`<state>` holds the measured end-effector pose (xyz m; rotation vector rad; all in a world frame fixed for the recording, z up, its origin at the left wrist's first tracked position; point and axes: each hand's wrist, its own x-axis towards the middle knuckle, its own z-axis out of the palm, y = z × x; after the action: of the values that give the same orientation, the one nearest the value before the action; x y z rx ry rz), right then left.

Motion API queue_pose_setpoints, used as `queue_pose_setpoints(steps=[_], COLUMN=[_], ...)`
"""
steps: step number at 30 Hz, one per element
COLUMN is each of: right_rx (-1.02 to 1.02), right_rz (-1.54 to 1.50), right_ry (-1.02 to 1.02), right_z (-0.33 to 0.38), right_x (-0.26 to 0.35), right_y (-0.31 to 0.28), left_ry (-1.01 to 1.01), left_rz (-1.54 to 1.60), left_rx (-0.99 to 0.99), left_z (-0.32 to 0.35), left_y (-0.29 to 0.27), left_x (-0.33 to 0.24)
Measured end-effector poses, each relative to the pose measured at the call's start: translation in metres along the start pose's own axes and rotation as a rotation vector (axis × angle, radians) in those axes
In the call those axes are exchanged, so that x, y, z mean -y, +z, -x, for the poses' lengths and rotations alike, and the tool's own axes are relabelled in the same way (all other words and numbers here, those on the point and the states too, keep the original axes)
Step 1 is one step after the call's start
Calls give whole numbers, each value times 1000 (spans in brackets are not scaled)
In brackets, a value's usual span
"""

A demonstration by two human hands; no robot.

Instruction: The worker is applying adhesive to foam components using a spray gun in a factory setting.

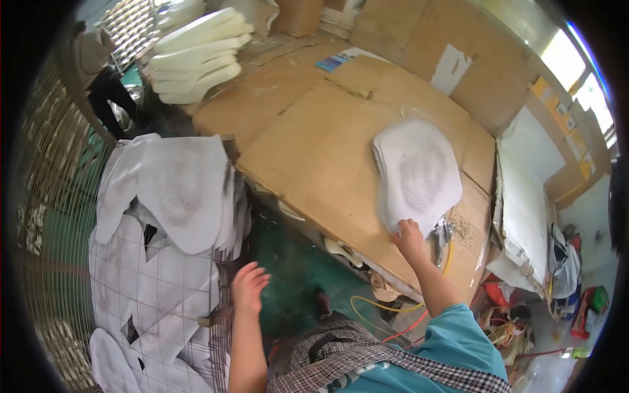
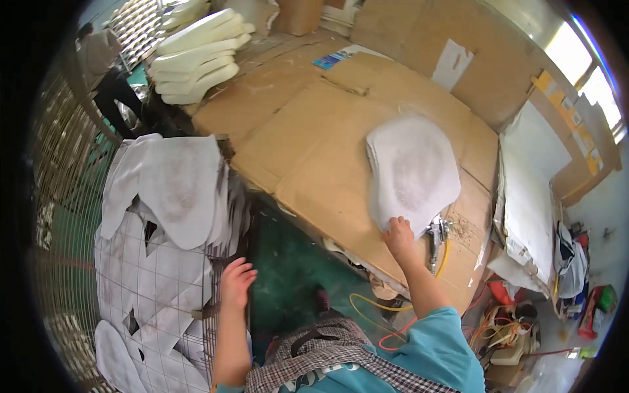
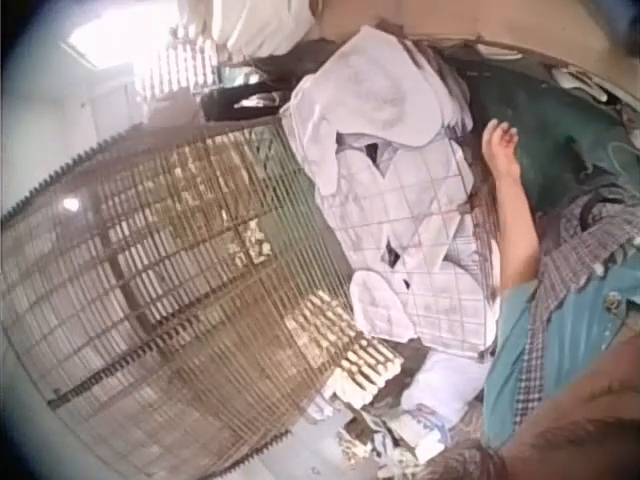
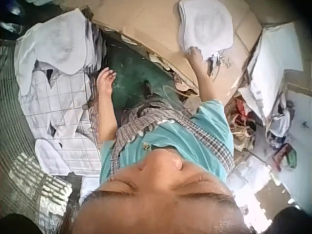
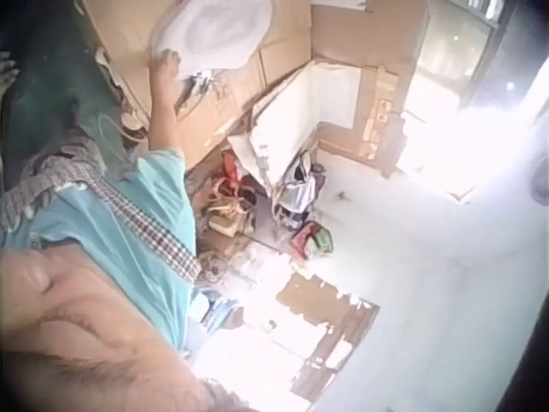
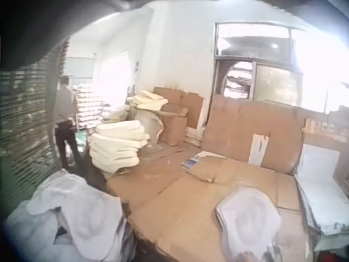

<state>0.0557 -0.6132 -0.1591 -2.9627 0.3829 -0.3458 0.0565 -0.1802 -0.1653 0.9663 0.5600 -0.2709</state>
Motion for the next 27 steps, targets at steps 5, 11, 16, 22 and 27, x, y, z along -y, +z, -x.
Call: queue_pose_setpoints(steps=[5,11,16,22,27], right_rx=[-61,50,211,-231,54], right_rz=[-182,-526,-676,-472,31], right_ry=[-106,35,-227,239,475], right_z=[-7,-13,-3,-60,-93], right_x=[-42,-49,22,-109,-170], right_y=[7,3,-9,16,23], left_ry=[-215,-356,-396,-117,-34], left_rz=[-292,-340,-31,-40,-68], left_rx=[249,459,379,204,35], left_z=[-27,-11,10,-10,-13], left_y=[139,216,247,204,165], left_x=[79,129,137,132,118])
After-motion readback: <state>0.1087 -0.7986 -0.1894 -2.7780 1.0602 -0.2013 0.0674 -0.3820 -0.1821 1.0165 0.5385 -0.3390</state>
